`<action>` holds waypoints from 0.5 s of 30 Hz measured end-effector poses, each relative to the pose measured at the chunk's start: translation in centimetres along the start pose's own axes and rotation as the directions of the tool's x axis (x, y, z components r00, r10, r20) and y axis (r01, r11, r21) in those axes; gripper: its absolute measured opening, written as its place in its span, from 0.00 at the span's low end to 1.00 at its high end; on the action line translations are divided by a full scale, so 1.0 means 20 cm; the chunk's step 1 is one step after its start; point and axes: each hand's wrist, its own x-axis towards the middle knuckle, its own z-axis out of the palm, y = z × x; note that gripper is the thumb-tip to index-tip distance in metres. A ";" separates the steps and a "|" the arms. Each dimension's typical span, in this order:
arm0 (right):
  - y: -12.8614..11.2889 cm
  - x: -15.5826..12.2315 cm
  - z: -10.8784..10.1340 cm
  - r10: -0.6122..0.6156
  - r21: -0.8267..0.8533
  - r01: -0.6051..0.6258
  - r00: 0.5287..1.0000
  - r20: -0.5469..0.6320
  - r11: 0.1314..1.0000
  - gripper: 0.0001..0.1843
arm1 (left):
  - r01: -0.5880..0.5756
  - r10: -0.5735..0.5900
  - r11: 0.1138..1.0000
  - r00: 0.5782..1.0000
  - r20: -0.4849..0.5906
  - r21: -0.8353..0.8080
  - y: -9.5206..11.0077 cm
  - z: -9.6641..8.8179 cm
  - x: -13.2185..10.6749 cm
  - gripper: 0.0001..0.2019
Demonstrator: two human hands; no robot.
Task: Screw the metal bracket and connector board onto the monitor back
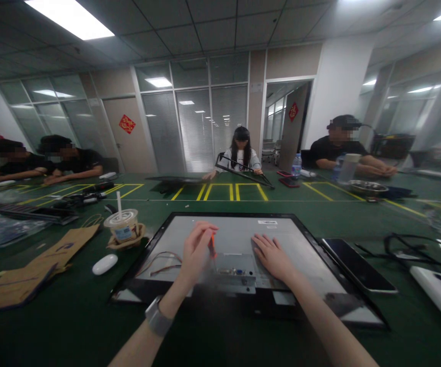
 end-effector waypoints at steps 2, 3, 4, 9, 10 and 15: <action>0.00 0.00 0.00 0.001 0.001 -0.001 1.000 -0.001 1.000 0.30 | -0.015 0.016 1.000 1.000 -0.011 0.021 0.00 0.00 0.01 0.15; 0.00 0.00 0.00 0.001 0.002 -0.001 1.000 -0.001 1.000 0.29 | -0.015 0.016 1.000 1.000 -0.013 0.026 0.00 0.00 0.01 0.16; 0.00 0.00 0.00 0.002 0.004 -0.002 1.000 -0.001 1.000 0.30 | -0.011 0.011 0.999 1.000 -0.014 0.030 0.01 -0.01 0.02 0.16; 0.00 0.00 0.00 0.004 0.008 -0.004 1.000 0.002 1.000 0.30 | 0.042 -0.043 0.998 0.999 -0.006 -0.043 0.03 -0.02 0.02 0.18; 0.00 0.00 0.00 0.003 0.008 -0.003 1.000 0.002 1.000 0.30 | 0.049 -0.050 0.997 0.999 -0.005 -0.067 0.03 -0.02 0.02 0.18; 0.01 0.00 0.00 -0.004 0.006 0.004 1.000 -0.003 1.000 0.29 | -0.037 0.037 0.999 0.999 -0.037 0.017 0.04 0.00 0.02 0.13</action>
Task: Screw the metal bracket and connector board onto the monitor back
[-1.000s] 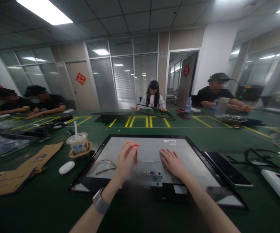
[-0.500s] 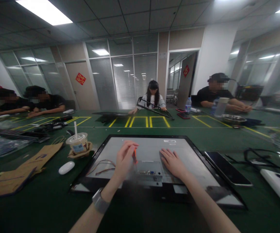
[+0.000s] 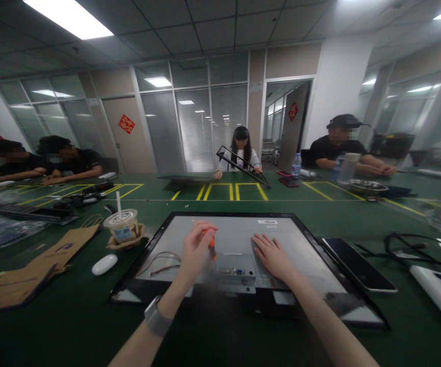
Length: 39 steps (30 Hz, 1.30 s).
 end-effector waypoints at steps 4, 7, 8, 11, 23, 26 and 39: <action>0.00 0.00 0.00 -0.002 0.000 0.002 1.000 -0.003 1.000 0.30 | -0.008 0.008 0.998 1.000 0.002 0.057 -0.01 -0.01 0.00 0.13; 0.00 0.00 0.00 -0.002 0.003 0.002 1.000 -0.001 1.000 0.30 | 0.055 -0.055 0.998 0.998 0.017 0.004 0.00 -0.02 0.01 0.17; 0.00 0.00 0.00 -0.002 0.004 0.002 1.000 -0.001 1.000 0.30 | 0.075 -0.075 0.997 0.997 0.009 -0.025 0.00 -0.02 0.00 0.18; 0.00 0.00 0.00 -0.002 0.006 0.002 1.000 0.000 1.000 0.30 | 0.107 -0.109 0.990 0.994 -0.020 -0.094 0.01 -0.02 0.00 0.17; -0.01 -0.01 -0.01 -0.003 0.003 0.003 1.000 0.001 1.000 0.29 | -0.002 0.004 0.999 0.999 -0.045 0.042 0.01 -0.02 0.01 0.13; -0.01 -0.01 -0.01 0.000 0.001 0.000 1.000 0.001 1.000 0.30 | 0.058 -0.058 0.998 0.998 -0.028 -0.011 0.02 -0.02 -0.01 0.16; 0.00 0.00 0.00 -0.014 0.006 0.014 1.000 -0.020 1.000 0.28 | -0.111 0.125 0.976 0.990 -0.065 0.189 0.00 0.00 -0.04 0.12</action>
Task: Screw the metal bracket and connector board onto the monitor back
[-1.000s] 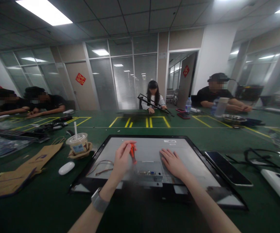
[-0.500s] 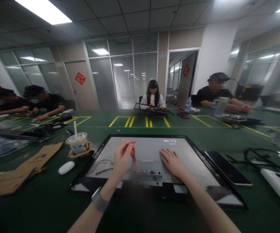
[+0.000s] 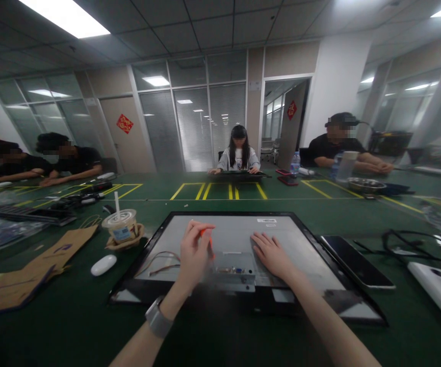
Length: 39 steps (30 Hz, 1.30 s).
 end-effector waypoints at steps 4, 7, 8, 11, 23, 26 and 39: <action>-0.01 0.00 0.00 0.007 -0.002 -0.007 1.000 0.004 1.000 0.29 | 0.047 -0.045 0.996 0.998 0.039 -0.072 -0.01 0.01 0.00 0.16; -0.01 0.00 0.00 0.013 -0.004 -0.013 1.000 0.011 1.000 0.30 | 0.079 -0.071 0.988 0.995 0.066 -0.130 -0.01 0.02 0.00 0.19; -0.01 0.00 0.00 0.014 -0.003 -0.014 1.000 0.011 1.000 0.30 | 0.082 -0.072 0.987 0.995 0.074 -0.141 -0.01 0.02 0.00 0.19; -0.01 0.00 0.00 0.014 -0.002 -0.014 1.000 0.009 1.000 0.30 | 0.060 -0.049 0.990 0.995 0.090 -0.128 0.00 0.02 0.00 0.18; 0.00 0.00 0.01 0.001 -0.002 -0.001 1.000 -0.009 1.000 0.28 | 0.036 -0.035 0.998 0.999 0.015 -0.050 0.00 0.01 0.00 0.09; 0.00 0.00 0.01 0.001 -0.006 -0.001 1.000 -0.011 1.000 0.29 | 0.044 -0.044 0.996 0.999 0.004 -0.074 0.02 0.00 0.01 0.13; 0.00 0.00 0.01 0.002 -0.016 -0.002 1.000 -0.011 1.000 0.29 | 0.148 -0.136 0.978 0.986 0.093 -0.144 -0.02 0.01 -0.01 0.13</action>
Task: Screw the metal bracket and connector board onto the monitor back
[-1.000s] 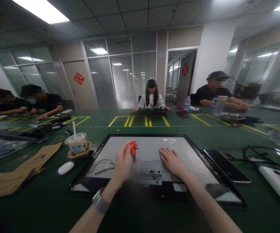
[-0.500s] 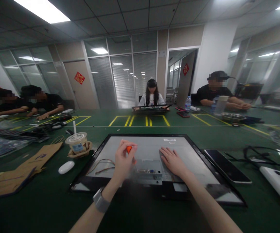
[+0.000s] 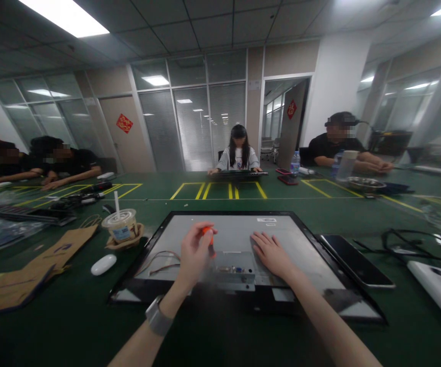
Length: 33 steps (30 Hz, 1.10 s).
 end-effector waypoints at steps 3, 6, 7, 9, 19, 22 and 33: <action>0.00 0.00 0.00 -0.001 0.003 0.001 1.000 0.002 1.000 0.28 | -0.056 0.055 0.996 0.998 0.024 0.073 -0.01 0.00 0.00 0.10; 0.00 0.00 0.00 0.001 0.002 -0.001 1.000 0.011 1.000 0.29 | -0.097 0.097 0.990 0.995 0.006 0.099 0.00 0.00 0.00 0.08; 0.00 0.00 0.00 0.002 0.000 -0.002 1.000 0.014 1.000 0.29 | -0.096 0.097 0.991 0.995 -0.002 0.097 0.00 0.00 0.00 0.08; 0.00 0.00 -0.01 0.004 -0.001 -0.004 1.000 0.018 1.000 0.29 | -0.089 0.090 0.992 0.996 -0.015 0.085 0.02 0.00 0.00 0.10; 0.00 0.00 -0.01 0.005 0.007 -0.005 1.000 0.011 1.000 0.29 | 0.000 0.000 0.999 1.000 0.004 0.041 0.02 0.00 0.00 0.14; 0.00 0.00 -0.01 0.001 0.011 -0.002 1.000 0.008 1.000 0.29 | -0.043 0.044 0.996 0.999 -0.009 0.073 0.01 0.00 0.00 0.12; -0.01 0.00 -0.01 0.008 -0.002 -0.008 1.000 0.025 1.000 0.30 | -0.103 0.105 0.992 0.994 -0.022 0.069 0.01 0.01 0.00 0.13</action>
